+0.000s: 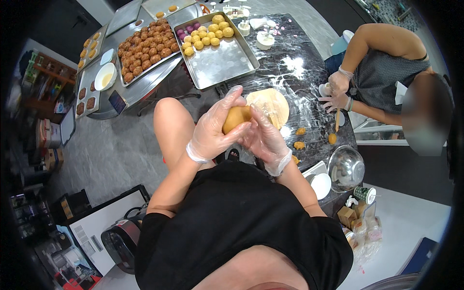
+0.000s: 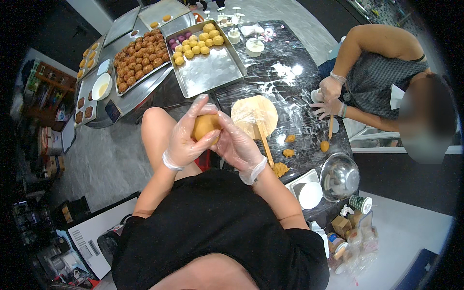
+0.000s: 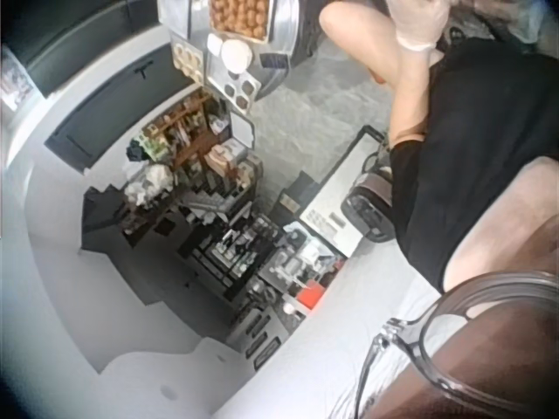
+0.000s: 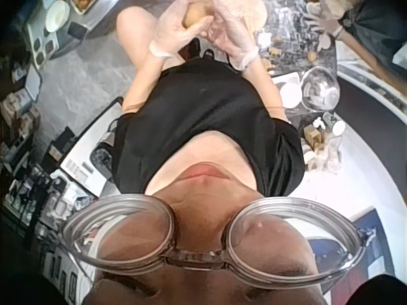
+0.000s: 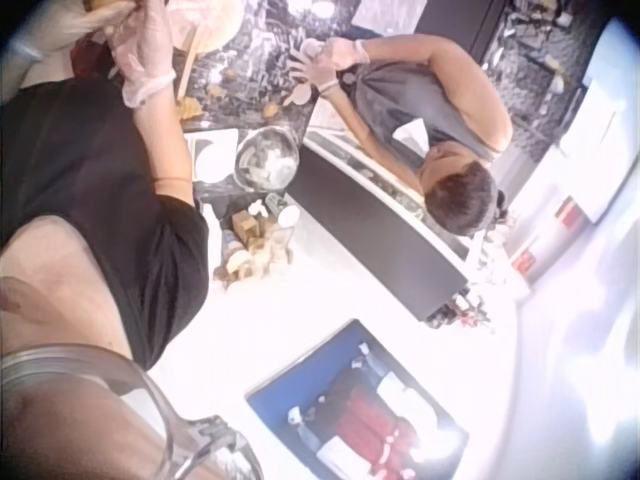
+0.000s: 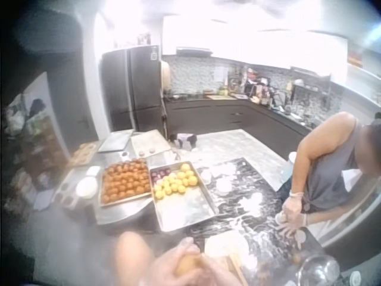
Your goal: The person repeatedly takes small portions of dough, rolls them into smooth balls between gloved hands, and places them on a metal tray. A coworker across the table also shapes dough and uses a rolling pin.
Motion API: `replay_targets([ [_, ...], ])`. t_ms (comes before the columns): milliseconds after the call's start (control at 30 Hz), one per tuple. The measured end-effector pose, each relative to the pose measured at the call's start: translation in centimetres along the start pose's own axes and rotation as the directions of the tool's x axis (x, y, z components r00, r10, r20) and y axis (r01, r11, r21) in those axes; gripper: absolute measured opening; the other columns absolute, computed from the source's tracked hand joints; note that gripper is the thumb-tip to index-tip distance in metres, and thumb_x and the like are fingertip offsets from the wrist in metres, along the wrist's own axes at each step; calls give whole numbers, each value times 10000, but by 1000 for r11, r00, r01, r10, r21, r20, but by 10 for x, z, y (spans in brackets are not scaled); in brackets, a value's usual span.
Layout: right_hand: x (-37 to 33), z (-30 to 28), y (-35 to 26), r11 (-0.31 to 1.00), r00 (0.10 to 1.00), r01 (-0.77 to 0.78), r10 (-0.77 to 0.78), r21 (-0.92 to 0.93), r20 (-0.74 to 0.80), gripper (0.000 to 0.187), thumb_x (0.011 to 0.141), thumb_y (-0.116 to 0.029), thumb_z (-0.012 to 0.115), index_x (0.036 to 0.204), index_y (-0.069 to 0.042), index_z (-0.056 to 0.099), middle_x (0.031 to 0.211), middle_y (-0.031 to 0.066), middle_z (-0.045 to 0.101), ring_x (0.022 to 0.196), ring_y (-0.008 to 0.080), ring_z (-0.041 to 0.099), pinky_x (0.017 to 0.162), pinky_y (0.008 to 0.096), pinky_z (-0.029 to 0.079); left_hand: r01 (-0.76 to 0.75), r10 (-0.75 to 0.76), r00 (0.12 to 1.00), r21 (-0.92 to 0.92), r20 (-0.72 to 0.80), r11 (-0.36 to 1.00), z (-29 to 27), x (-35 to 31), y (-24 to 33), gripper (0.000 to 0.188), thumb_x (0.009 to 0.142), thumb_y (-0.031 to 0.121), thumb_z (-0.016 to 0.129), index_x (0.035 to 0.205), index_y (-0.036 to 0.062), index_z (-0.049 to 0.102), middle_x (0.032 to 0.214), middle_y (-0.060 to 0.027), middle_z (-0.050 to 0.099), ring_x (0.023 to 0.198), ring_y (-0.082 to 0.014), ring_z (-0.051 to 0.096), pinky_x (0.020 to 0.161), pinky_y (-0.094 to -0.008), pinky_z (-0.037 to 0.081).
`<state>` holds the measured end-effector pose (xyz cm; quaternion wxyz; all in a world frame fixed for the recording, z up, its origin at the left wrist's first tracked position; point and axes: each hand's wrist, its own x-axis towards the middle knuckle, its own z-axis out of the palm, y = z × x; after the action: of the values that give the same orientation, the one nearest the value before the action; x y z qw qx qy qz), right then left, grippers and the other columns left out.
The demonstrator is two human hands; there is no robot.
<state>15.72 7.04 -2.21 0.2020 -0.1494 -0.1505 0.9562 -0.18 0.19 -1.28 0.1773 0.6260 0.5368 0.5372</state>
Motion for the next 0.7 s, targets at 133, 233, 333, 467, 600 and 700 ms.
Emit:
replay_targets([
  [133,1,10,6,994,997,-27,19,-104,-81,404,1034,-316,547,1354,-76,493,1267,65,605,1157,155,609,987,318,510,-48,33,988,99,148,994,-14,3,5,738,792,267,812,1413,61,471,1195,-111,657,1136,-313,634,1072,-470,424],
  [233,3,8,10,1000,1000,-13,13,-22,2,405,1038,-287,538,1367,-60,476,1291,82,589,1176,166,600,1012,333,502,-78,33,976,207,215,975,-27,8,3,704,775,292,821,1365,64,510,1241,-103,643,1217,-313,593,1149,-525,303],
  [333,5,6,8,999,999,13,-12,-29,48,400,1039,-264,535,1366,-43,474,1309,98,577,1204,181,585,1050,353,479,-77,32,987,284,159,956,-29,7,12,641,769,313,822,1303,77,559,1280,-109,623,1252,-297,570,1153,-555,294],
  [467,8,10,14,996,995,65,-60,-63,83,399,1040,-263,531,1371,-45,477,1333,103,561,1238,189,561,1084,362,448,-50,33,997,287,64,957,-20,4,16,575,756,306,831,1234,85,600,1221,-103,654,1207,-296,604,1136,-552,341],
  [600,4,11,12,993,995,36,-47,112,91,399,1043,-287,526,1381,-79,485,1339,82,557,1241,186,558,1077,357,452,-166,132,982,289,133,943,-27,11,15,554,740,297,843,1198,93,608,1171,-88,676,1172,-300,628,1129,-533,369],
  [700,6,15,12,999,999,35,-35,-2,-10,407,1043,-313,522,1389,-102,485,1339,69,558,1231,186,567,1054,355,473,-196,147,972,288,183,938,-29,13,12,562,723,319,851,1180,98,610,1183,-82,672,1187,-300,620,1128,-522,376],
])
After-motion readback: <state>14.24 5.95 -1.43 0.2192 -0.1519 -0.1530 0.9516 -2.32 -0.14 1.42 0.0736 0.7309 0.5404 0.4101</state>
